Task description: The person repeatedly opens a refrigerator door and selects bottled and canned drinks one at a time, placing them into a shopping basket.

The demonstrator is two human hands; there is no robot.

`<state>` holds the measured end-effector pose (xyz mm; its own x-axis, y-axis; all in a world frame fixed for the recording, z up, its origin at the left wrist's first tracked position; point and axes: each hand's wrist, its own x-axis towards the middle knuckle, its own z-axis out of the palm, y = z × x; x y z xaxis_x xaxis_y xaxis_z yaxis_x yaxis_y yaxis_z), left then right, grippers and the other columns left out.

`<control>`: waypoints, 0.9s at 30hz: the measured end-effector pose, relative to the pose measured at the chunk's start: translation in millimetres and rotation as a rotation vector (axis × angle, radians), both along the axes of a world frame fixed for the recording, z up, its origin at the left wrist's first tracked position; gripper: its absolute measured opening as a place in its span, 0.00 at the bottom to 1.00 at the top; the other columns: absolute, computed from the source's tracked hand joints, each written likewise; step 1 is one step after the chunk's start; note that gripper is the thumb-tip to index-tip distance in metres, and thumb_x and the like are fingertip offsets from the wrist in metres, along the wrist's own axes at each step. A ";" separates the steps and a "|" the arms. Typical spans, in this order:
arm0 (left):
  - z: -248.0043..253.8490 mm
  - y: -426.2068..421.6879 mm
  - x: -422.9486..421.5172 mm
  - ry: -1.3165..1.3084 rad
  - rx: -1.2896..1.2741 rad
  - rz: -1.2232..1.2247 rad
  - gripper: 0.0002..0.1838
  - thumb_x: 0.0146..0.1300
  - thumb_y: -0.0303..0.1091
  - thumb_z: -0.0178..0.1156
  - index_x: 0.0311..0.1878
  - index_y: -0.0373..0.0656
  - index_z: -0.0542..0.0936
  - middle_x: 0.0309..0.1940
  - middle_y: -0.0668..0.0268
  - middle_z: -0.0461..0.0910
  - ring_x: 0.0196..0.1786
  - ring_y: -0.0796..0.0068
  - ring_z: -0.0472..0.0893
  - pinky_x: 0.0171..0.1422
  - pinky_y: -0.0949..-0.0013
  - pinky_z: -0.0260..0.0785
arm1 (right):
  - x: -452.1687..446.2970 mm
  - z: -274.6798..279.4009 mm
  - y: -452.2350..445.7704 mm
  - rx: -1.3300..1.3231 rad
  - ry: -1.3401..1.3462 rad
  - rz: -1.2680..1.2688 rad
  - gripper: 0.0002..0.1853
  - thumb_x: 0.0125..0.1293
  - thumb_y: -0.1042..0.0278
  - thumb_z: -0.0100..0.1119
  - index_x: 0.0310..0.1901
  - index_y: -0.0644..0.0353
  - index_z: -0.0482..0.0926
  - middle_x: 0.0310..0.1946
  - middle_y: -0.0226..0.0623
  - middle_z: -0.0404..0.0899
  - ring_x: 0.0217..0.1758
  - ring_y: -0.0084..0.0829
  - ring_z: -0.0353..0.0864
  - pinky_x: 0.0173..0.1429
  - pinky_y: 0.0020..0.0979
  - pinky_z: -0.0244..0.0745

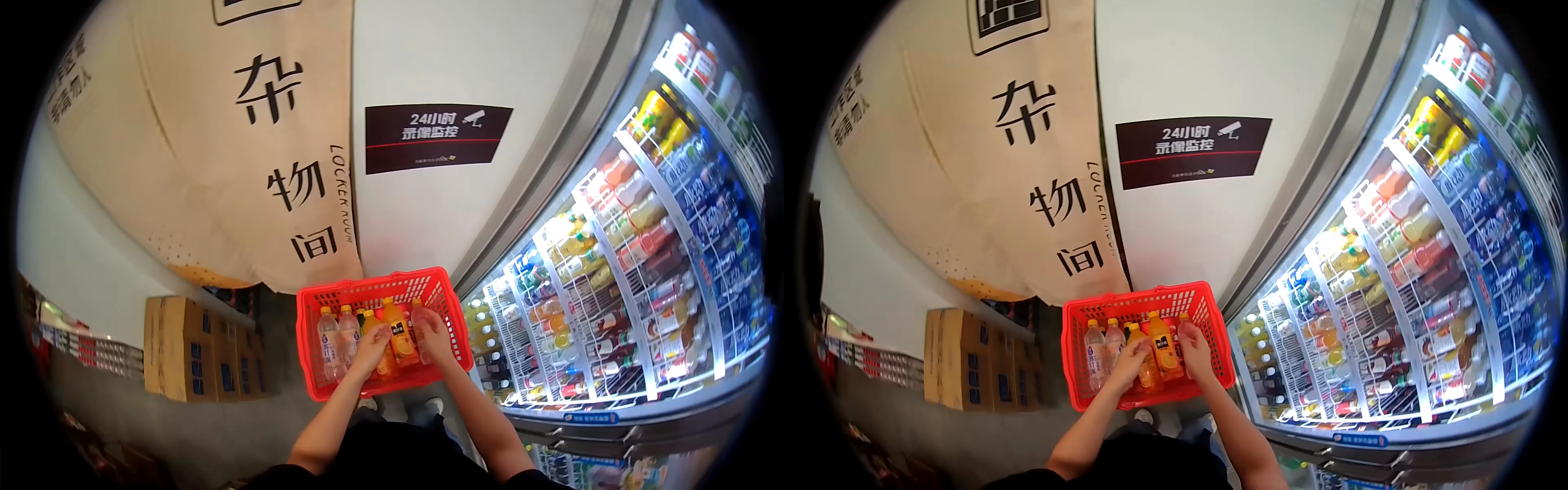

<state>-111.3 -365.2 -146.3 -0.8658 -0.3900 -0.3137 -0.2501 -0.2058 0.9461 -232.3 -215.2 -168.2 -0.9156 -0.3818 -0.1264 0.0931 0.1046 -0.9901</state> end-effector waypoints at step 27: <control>158.6 182.9 6.7 0.401 0.160 -0.426 0.16 0.74 0.32 0.51 0.60 0.37 0.75 0.49 0.63 0.80 0.48 0.76 0.79 0.55 0.74 0.71 | 140.4 162.5 252.0 -0.505 0.155 -0.630 0.16 0.78 0.63 0.46 0.57 0.64 0.75 0.45 0.39 0.81 0.45 0.27 0.82 0.51 0.28 0.78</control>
<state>-104.7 -182.4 12.3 -0.9982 0.0424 0.0431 0.0277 -0.3138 0.9491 -92.0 36.9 -5.6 -0.9702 0.2323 0.0685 -0.1561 -0.3835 -0.9103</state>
